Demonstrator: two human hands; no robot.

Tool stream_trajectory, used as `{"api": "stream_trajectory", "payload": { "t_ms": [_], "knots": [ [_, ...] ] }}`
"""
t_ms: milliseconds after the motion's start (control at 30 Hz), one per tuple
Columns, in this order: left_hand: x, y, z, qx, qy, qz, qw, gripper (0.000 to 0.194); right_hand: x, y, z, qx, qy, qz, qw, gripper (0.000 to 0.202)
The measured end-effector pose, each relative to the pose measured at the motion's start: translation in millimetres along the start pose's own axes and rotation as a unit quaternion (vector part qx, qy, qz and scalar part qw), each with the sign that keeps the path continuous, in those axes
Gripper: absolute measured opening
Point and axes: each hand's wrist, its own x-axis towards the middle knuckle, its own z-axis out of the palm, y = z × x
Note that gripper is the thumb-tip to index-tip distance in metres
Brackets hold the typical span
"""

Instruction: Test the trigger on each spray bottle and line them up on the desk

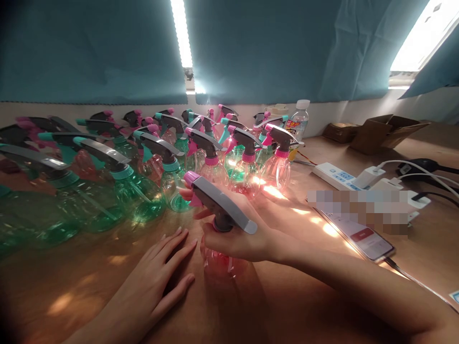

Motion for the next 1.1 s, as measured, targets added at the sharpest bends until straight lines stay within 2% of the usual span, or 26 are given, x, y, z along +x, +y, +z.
{"api": "stream_trajectory", "payload": {
  "t_ms": [633, 900, 1100],
  "knots": [
    [-0.5, 0.7, 0.6, 0.017, 0.000, 0.005, 1.000, 0.046, 3.3, -4.0, -0.4, 0.021, -0.013, -0.010, 1.000, 0.065],
    [-2.7, -1.0, 2.8, 0.018, 0.001, 0.002, 1.000, 0.046, 1.3, -1.6, -1.1, 0.008, -0.014, 0.034, 0.999, 0.067],
    [-2.6, -1.5, 3.1, 0.016, -0.001, 0.007, 1.000, 0.048, 2.5, -5.3, -0.3, 0.017, -0.014, 0.028, 0.999, 0.055]
  ]
}}
